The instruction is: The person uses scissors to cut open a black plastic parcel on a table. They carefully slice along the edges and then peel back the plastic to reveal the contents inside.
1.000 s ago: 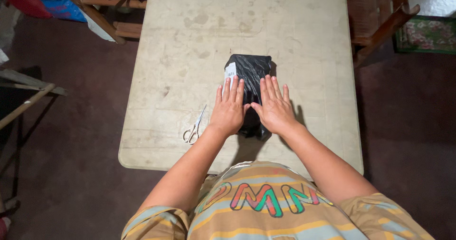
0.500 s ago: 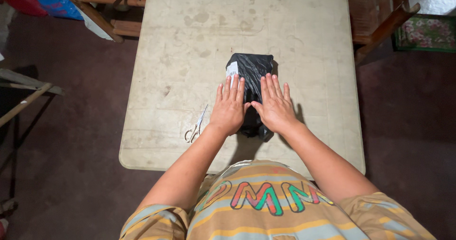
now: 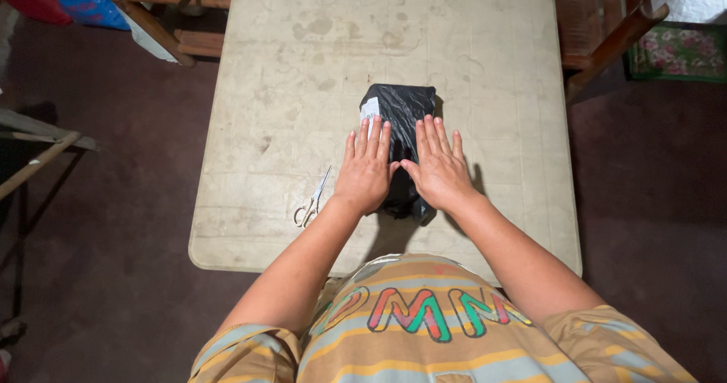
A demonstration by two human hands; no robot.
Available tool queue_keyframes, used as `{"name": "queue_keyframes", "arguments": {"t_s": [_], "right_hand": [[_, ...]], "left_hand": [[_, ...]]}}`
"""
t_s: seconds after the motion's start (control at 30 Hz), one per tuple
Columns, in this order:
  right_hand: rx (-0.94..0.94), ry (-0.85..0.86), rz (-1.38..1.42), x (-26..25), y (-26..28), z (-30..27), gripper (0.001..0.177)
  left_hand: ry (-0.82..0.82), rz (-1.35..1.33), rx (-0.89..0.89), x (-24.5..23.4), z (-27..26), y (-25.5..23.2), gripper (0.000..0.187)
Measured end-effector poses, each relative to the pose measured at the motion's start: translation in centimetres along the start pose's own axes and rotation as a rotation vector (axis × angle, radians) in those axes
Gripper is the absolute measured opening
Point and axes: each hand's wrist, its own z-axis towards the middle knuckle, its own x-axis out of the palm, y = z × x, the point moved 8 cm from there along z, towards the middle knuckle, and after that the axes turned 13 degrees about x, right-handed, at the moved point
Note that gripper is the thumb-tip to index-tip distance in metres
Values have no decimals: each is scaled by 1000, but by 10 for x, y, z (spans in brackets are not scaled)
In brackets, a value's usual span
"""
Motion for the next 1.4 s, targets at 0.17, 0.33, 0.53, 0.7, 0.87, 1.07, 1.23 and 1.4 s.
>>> {"name": "queue_keyframes", "arguments": {"t_s": [0.17, 0.33, 0.53, 0.7, 0.87, 1.07, 1.23, 1.4], "right_hand": [[3, 4, 4, 0, 0, 0, 82], [4, 4, 4, 0, -1, 1, 82], [5, 4, 6, 2, -1, 2, 81], [17, 29, 3, 2, 3, 1, 79], [1, 35, -1, 3, 9, -2, 76], [10, 63, -12, 13, 6, -8, 73], [5, 71, 32, 25, 15, -13, 65], [-11, 42, 83, 32, 33, -20, 53]], "left_hand": [[-11, -1, 5, -1, 1, 0, 74], [-5, 5, 5, 0, 1, 0, 75], [-4, 18, 8, 2, 2, 1, 75], [8, 31, 11, 3, 2, 2, 76], [62, -62, -66, 20, -8, 21, 85], [-24, -204, -453, 42, -72, 90, 90], [-10, -236, -700, 61, -123, 120, 77], [142, -306, -813, 80, -158, 133, 67]]}}
